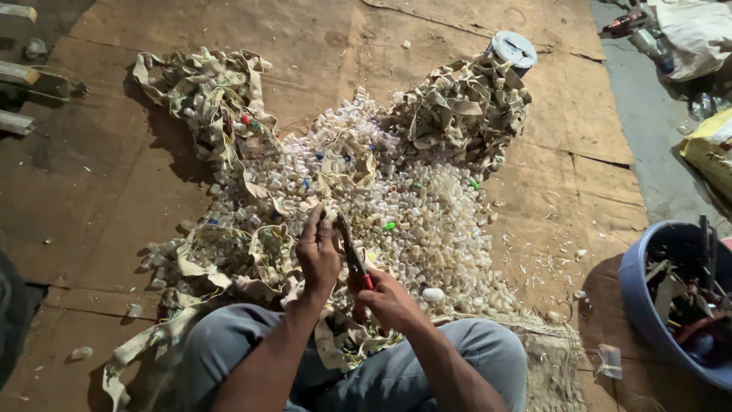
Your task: The person sits on the floor and uses red-handled pliers to cut plastic caps off a long strip of connected plastic items. The cut caps fall onto a large pile on the floor.
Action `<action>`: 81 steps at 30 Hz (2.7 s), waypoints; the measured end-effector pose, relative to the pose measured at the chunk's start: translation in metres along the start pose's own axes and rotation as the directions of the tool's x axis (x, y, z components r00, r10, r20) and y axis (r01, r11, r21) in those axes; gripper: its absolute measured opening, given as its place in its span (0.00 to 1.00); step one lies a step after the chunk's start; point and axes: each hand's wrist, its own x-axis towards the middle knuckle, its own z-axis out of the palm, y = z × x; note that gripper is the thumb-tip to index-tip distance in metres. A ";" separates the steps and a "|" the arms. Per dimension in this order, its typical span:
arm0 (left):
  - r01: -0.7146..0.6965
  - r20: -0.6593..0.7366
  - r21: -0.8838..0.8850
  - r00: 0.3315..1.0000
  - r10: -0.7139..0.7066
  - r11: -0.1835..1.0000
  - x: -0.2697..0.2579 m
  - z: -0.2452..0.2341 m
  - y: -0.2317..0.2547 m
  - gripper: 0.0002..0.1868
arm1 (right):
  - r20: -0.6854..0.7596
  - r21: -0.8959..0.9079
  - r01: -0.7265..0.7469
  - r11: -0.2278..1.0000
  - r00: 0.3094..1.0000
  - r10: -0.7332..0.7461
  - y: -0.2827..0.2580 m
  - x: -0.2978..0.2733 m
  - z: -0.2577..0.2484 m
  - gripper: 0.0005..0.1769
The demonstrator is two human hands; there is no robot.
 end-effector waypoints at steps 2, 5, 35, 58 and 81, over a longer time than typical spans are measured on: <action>-0.044 0.011 -0.043 0.999 0.044 0.998 0.002 0.000 0.004 0.19 | -0.002 -0.005 -0.044 0.999 0.999 0.044 0.001 0.002 -0.002 0.12; -0.070 0.039 -0.055 0.997 0.073 0.996 0.001 -0.002 0.006 0.18 | -0.016 0.004 -0.040 0.999 0.999 0.040 0.002 0.002 -0.003 0.14; 0.344 -0.063 -0.223 0.929 -0.366 0.912 0.018 -0.019 -0.010 0.20 | -0.114 0.126 -0.038 0.991 0.992 0.053 0.003 0.018 0.022 0.17; 0.393 0.080 -0.074 0.919 -0.387 0.917 0.023 -0.037 -0.012 0.09 | -0.466 -0.210 -0.279 0.937 0.871 0.155 0.001 0.031 -0.051 0.15; 0.723 0.670 -0.131 0.570 -0.477 0.679 0.011 -0.036 0.000 0.22 | -0.079 -0.308 0.381 0.872 0.903 -0.422 0.006 0.047 -0.025 0.11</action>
